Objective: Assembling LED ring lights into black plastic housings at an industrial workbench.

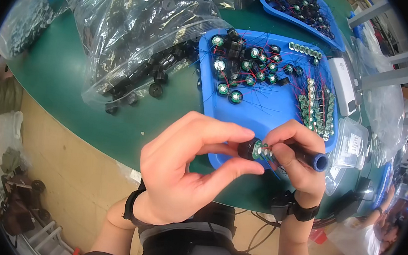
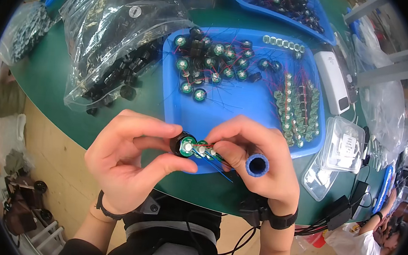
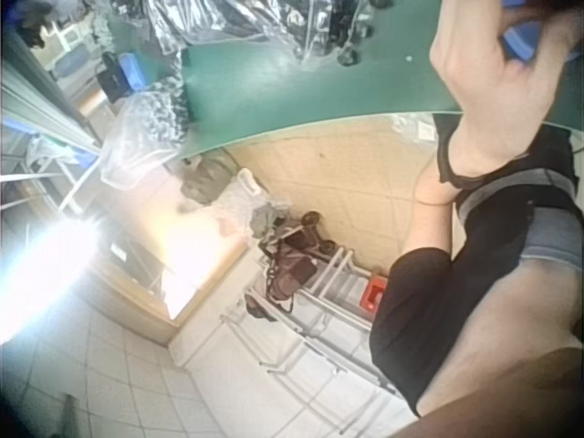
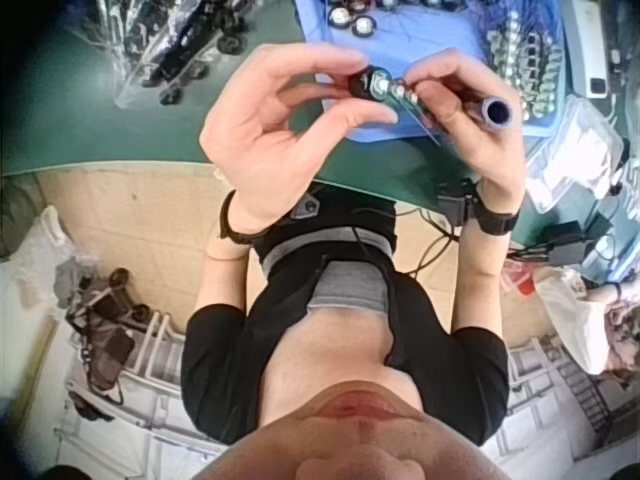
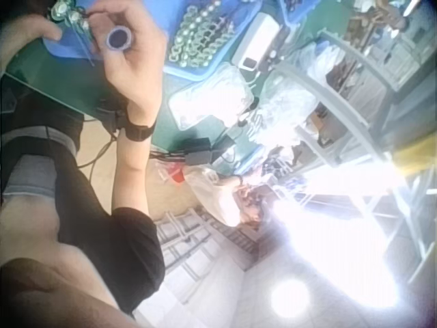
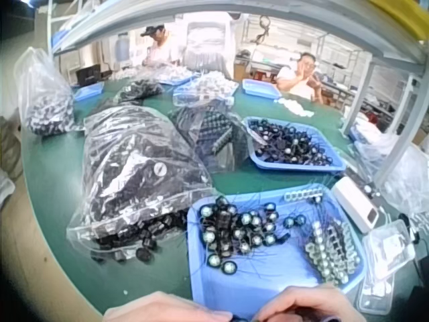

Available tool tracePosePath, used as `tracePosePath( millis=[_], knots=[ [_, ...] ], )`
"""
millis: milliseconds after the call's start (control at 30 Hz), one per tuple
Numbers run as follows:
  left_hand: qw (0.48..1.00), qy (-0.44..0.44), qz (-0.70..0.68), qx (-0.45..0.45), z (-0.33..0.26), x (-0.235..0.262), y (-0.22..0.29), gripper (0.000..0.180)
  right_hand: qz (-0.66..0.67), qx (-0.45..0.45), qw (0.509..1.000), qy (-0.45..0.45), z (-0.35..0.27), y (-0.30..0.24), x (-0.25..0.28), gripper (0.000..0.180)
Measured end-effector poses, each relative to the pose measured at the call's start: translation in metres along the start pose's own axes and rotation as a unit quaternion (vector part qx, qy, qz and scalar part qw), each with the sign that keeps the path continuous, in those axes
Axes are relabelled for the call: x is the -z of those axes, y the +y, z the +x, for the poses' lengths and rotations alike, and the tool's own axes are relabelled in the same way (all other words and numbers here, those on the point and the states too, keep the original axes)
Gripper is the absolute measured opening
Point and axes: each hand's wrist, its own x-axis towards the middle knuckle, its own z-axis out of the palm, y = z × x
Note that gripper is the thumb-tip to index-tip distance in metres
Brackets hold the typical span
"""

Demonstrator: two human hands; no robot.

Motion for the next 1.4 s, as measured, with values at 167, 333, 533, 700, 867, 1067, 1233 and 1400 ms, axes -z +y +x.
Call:
tracePosePath(
  millis=[167,333,533,700,867,1067,1233,1400],
  knots=[
    [1.000,-0.006,-0.016,-0.003,-0.003,0.003,0.003,0.039,-0.006,0.025,1.000,-0.002,0.000,0.000,-0.002,0.012],
    [1.000,-0.014,-0.014,-0.001,-0.004,0.007,0.005,0.039,-0.020,0.040,0.999,-0.005,0.001,-0.002,-0.003,0.007],
    [0.995,-0.003,-0.059,0.085,0.001,0.005,0.000,0.033,-0.261,0.134,0.956,0.030,0.003,0.002,-0.004,0.010],
    [0.981,0.006,-0.142,0.134,0.008,0.003,-0.019,0.028,-0.373,0.180,0.910,0.034,0.011,0.001,-0.008,0.016],
    [0.992,0.000,-0.079,0.099,0.009,-0.005,-0.027,0.025,-0.471,0.186,0.860,0.061,0.010,0.012,-0.009,0.014],
    [0.994,0.006,-0.029,0.105,0.014,-0.007,-0.038,0.021,-0.536,0.166,0.821,0.105,0.008,0.020,-0.024,0.022],
    [0.995,0.048,0.078,0.030,0.014,-0.012,-0.044,0.018,-0.533,0.108,0.818,0.188,0.004,0.026,-0.043,0.021],
    [0.998,0.000,0.002,0.062,0.014,-0.012,-0.034,0.015,-0.544,0.058,0.810,0.211,0.009,0.024,-0.020,0.019]
  ],
)
